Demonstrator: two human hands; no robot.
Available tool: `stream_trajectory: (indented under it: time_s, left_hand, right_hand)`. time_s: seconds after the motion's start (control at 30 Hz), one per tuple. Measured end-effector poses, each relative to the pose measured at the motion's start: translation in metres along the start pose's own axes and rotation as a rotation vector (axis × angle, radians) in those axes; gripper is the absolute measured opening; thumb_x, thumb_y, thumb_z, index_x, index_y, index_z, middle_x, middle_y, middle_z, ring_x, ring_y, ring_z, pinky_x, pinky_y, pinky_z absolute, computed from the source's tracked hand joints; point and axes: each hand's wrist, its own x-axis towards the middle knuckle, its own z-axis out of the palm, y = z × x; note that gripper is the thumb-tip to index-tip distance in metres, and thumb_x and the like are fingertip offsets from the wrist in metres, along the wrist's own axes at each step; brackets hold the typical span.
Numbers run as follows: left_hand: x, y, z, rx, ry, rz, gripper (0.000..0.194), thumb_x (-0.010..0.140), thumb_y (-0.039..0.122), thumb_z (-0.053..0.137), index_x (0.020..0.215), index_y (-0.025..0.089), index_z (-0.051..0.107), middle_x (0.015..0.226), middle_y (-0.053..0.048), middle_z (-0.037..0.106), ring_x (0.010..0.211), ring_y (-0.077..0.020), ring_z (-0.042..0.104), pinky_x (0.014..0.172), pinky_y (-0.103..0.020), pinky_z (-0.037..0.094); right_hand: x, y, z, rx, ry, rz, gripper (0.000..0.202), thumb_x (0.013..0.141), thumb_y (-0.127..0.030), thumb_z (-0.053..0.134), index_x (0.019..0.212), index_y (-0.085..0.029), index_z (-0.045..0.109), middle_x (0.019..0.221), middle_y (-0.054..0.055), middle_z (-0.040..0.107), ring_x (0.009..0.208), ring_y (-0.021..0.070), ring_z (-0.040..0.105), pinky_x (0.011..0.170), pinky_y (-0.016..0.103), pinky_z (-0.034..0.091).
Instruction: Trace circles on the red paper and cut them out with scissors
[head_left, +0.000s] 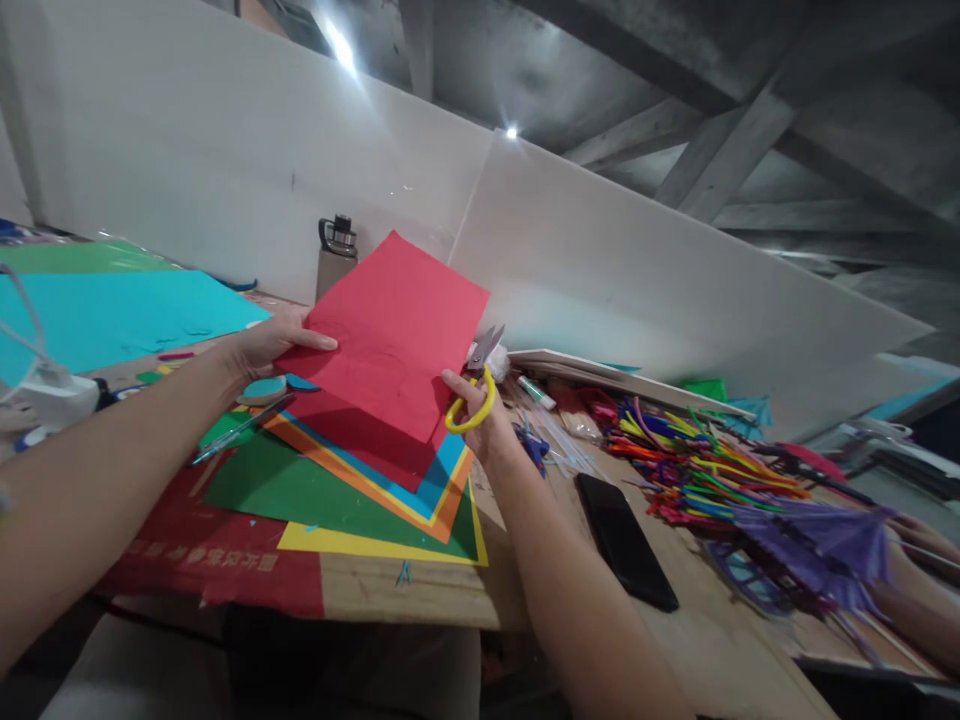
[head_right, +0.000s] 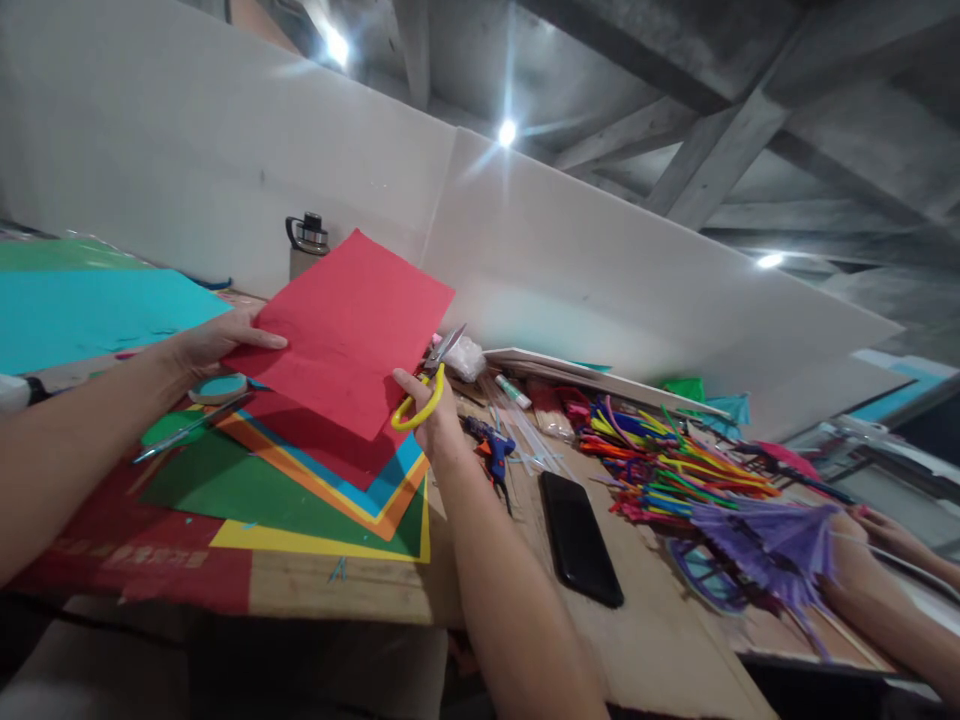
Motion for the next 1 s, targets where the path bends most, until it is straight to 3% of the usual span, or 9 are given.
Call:
stream_trajectory:
  time_s: [0.1, 0.17, 0.3, 0.4, 0.53, 0.63, 0.73, 0.83, 1.0]
  left_hand:
    - [0.000, -0.001, 0.004, -0.118, 0.038, 0.000, 0.054, 0.062, 0.021, 0.081, 0.113, 0.010, 0.066, 0.093, -0.011, 0.075, 0.078, -0.0265, 0.068, 0.072, -0.037, 0.053]
    - [-0.001, -0.002, 0.015, -0.355, 0.082, 0.107, 0.043, 0.072, 0.039, 0.074, 0.107, 0.015, 0.067, 0.094, -0.006, 0.075, 0.088, -0.0243, 0.067, 0.079, -0.034, 0.052]
    - [-0.007, -0.009, 0.059, -0.581, -0.157, 0.140, 0.068, 0.073, 0.073, 0.058, 0.112, 0.017, 0.065, 0.106, -0.007, 0.073, 0.106, -0.0282, 0.063, 0.084, -0.039, 0.053]
    - [-0.013, -0.022, 0.101, -0.496, -0.253, 0.183, 0.057, 0.067, 0.047, 0.079, 0.115, 0.018, 0.065, 0.108, -0.006, 0.072, 0.102, -0.0236, 0.065, 0.084, -0.032, 0.053]
    - [-0.018, -0.034, 0.132, -0.454, -0.016, 0.263, 0.049, 0.067, 0.014, 0.079, 0.113, 0.022, 0.066, 0.107, -0.004, 0.073, 0.106, -0.0219, 0.065, 0.094, -0.034, 0.052]
    - [-0.014, -0.032, 0.126, -0.497, 0.099, 0.196, 0.046, 0.066, 0.006, 0.076, 0.108, 0.023, 0.069, 0.097, -0.003, 0.075, 0.100, -0.0234, 0.068, 0.091, -0.036, 0.055]
    - [-0.006, -0.022, 0.104, -0.532, 0.182, 0.178, 0.046, 0.067, 0.002, 0.072, 0.108, 0.022, 0.069, 0.092, -0.002, 0.076, 0.091, -0.0204, 0.071, 0.086, -0.032, 0.058]
    - [0.001, -0.010, 0.082, -0.562, 0.240, 0.220, 0.049, 0.068, -0.003, 0.068, 0.110, 0.021, 0.068, 0.089, -0.001, 0.075, 0.087, -0.0189, 0.071, 0.087, -0.033, 0.058]
    - [0.005, 0.003, 0.063, -0.579, 0.391, 0.238, 0.043, 0.070, -0.008, 0.060, 0.103, 0.018, 0.069, 0.083, -0.003, 0.075, 0.094, -0.0209, 0.071, 0.094, -0.037, 0.056]
  right_hand:
    - [0.000, 0.001, 0.004, 0.046, 0.064, -0.052, 0.037, 0.054, -0.021, 0.080, 0.079, -0.020, 0.054, 0.070, -0.004, 0.063, 0.062, 0.0112, 0.062, 0.056, 0.021, 0.053]
    - [0.000, 0.002, 0.005, 0.093, 0.142, -0.143, 0.039, 0.054, -0.020, 0.081, 0.081, -0.021, 0.054, 0.072, -0.005, 0.063, 0.066, 0.0117, 0.064, 0.061, 0.023, 0.055]
    - [0.003, 0.002, 0.004, 0.133, 0.309, -0.296, 0.042, 0.058, -0.027, 0.082, 0.089, -0.021, 0.054, 0.074, -0.005, 0.063, 0.068, 0.0119, 0.065, 0.064, 0.024, 0.057]
    - [0.003, 0.005, 0.004, 0.061, 0.325, -0.378, 0.041, 0.064, -0.036, 0.078, 0.093, -0.020, 0.053, 0.077, -0.003, 0.064, 0.074, 0.0133, 0.066, 0.068, 0.026, 0.057]
    - [-0.003, 0.009, 0.008, -0.105, 0.228, -0.422, 0.041, 0.070, -0.039, 0.073, 0.100, -0.021, 0.052, 0.086, 0.000, 0.064, 0.081, 0.0137, 0.063, 0.073, 0.028, 0.055]
    - [-0.008, 0.008, 0.011, -0.216, 0.074, -0.355, 0.043, 0.073, -0.037, 0.069, 0.108, -0.023, 0.049, 0.091, 0.000, 0.062, 0.083, 0.0143, 0.061, 0.076, 0.029, 0.054]
    - [-0.011, 0.002, 0.009, -0.328, -0.049, -0.250, 0.046, 0.074, -0.034, 0.067, 0.114, -0.025, 0.047, 0.089, 0.000, 0.059, 0.081, 0.0156, 0.059, 0.071, 0.029, 0.052]
    - [-0.011, -0.003, 0.002, -0.503, -0.112, -0.251, 0.045, 0.070, -0.031, 0.071, 0.110, -0.024, 0.052, 0.093, 0.001, 0.059, 0.083, 0.0157, 0.056, 0.073, 0.027, 0.050]
    - [-0.010, -0.008, -0.008, -0.741, -0.216, -0.206, 0.027, 0.080, -0.043, 0.063, 0.098, -0.023, 0.058, 0.079, 0.000, 0.058, 0.068, 0.0145, 0.054, 0.060, 0.026, 0.047]
